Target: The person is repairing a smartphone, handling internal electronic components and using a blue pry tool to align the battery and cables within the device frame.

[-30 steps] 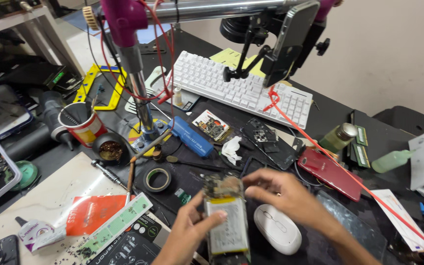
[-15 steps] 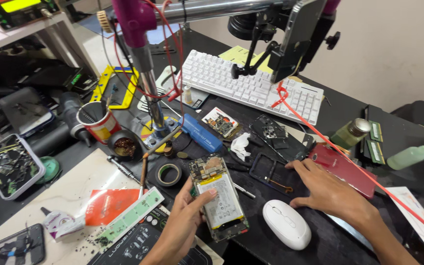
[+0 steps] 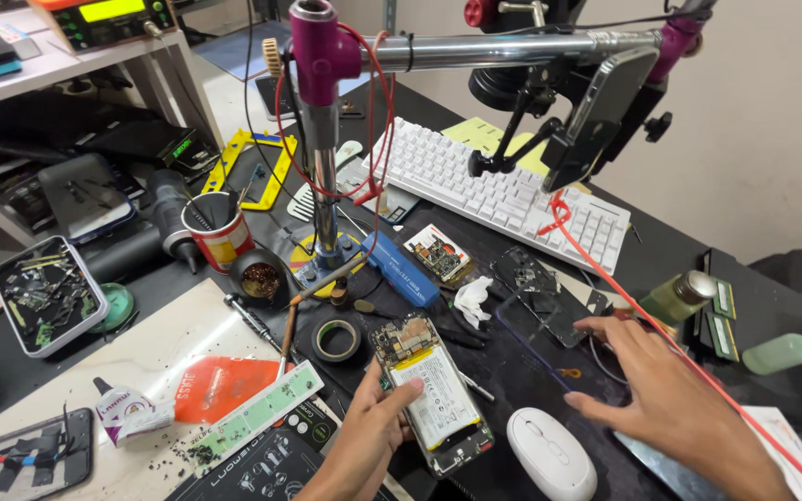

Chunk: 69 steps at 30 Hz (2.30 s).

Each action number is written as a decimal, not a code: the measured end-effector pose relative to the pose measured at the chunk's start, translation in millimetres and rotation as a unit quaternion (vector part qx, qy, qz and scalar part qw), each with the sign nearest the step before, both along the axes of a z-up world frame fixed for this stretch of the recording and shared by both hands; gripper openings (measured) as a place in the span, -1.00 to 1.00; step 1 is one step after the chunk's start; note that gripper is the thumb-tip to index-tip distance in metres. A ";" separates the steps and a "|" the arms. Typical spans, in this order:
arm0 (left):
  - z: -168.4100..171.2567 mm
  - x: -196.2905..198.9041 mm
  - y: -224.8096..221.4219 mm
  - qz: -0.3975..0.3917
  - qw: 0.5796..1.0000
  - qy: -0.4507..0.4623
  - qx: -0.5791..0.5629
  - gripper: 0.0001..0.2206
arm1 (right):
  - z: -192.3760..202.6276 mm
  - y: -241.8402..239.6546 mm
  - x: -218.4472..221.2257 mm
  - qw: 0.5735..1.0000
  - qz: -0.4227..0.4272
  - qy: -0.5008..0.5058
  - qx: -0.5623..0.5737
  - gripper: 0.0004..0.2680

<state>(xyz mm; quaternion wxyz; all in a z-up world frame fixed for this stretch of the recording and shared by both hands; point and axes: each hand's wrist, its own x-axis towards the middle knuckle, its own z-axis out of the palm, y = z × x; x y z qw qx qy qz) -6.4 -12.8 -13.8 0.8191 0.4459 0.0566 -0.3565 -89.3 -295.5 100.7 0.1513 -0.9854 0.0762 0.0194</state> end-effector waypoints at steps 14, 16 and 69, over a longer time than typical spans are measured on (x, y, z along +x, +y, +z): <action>-58.3 -22.5 -22.4 -0.057 0.996 -0.061 -0.016 -0.25 | -53.5 105.7 -4.9 0.992 0.031 0.001 0.124 -0.46; -54.2 -22.8 -21.2 -0.060 0.996 -0.058 -0.015 -0.24 | -53.4 104.7 -4.1 0.993 0.042 -0.020 0.112 -0.47; -61.8 -20.1 -15.0 -0.072 0.991 -0.055 -0.099 -0.39 | -60.4 106.5 -15.7 0.977 0.131 -0.162 0.046 -0.49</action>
